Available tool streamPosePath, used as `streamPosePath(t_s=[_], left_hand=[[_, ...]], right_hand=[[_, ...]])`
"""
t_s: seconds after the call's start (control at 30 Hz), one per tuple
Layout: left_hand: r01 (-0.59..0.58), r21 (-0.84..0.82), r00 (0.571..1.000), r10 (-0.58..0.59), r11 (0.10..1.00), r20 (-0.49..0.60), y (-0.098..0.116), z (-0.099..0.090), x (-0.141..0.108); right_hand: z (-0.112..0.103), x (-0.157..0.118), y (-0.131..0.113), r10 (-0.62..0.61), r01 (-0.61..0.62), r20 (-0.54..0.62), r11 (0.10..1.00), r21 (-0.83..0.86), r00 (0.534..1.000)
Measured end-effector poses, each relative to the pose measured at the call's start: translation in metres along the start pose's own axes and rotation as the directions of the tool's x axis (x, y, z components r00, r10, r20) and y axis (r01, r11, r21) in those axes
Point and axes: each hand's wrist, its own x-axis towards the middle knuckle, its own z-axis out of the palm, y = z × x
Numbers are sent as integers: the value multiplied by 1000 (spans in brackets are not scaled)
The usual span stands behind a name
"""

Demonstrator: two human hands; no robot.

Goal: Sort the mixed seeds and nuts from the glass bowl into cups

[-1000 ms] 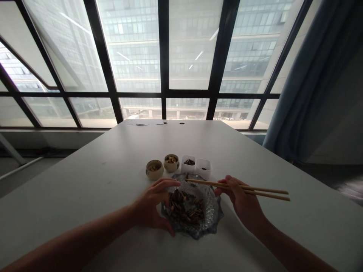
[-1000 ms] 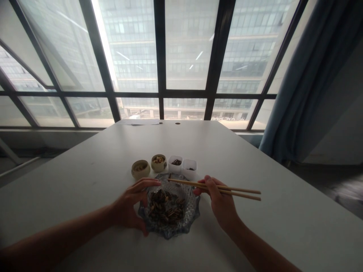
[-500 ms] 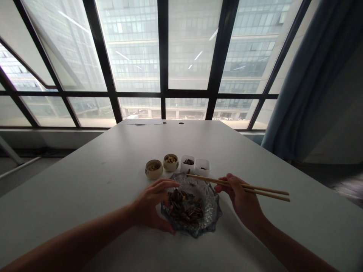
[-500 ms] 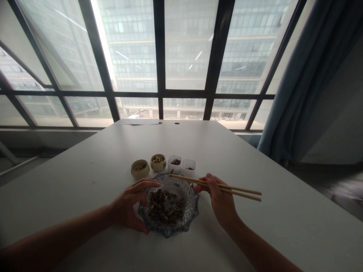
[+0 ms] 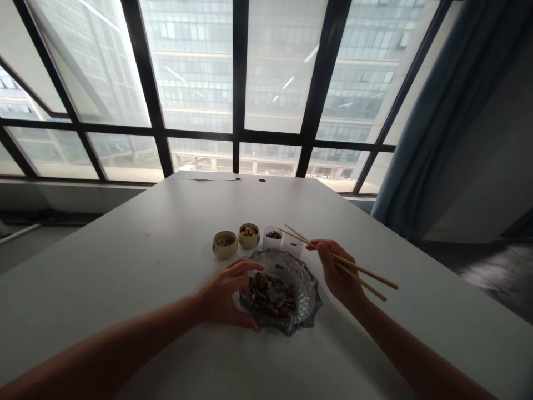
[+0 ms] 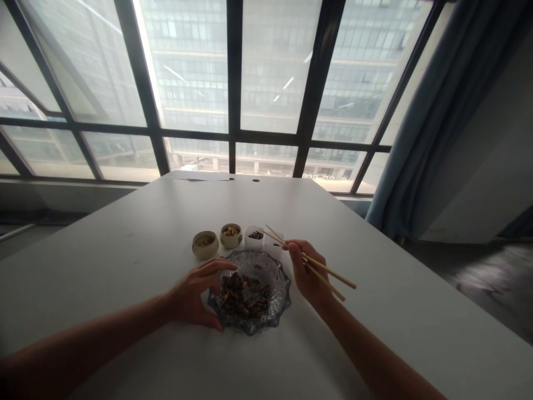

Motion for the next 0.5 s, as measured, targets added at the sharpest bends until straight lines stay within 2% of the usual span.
streamPosePath(t_s=[0.07,0.1,0.17,0.27,0.33,0.5], left_hand=[[23,-14,1000,-23,1000,-11,-1,-1,-1],[35,-29,999,-36,999,-26,-1,-1,-2],[77,-72,995,-81,994,-61,-2,-2,-3],[175,-101,981,-183,979,-70,-5,-2,-4],[244,-78,968,-247,967,-38,-7,0,-5],[343,-44,938,-340,938,66,-7,1,-5]], right_hand=[[-9,-4,-9,3,-3,-3,998,68,1000],[-13,-7,-14,0,-3,38,996,89,999],[-20,-13,-23,-31,11,194,995,100,980],[-23,-19,-35,-105,82,399,994,75,911],[-21,-22,-38,-160,142,435,987,75,886],[-14,-24,-35,-236,211,438,972,106,868]])
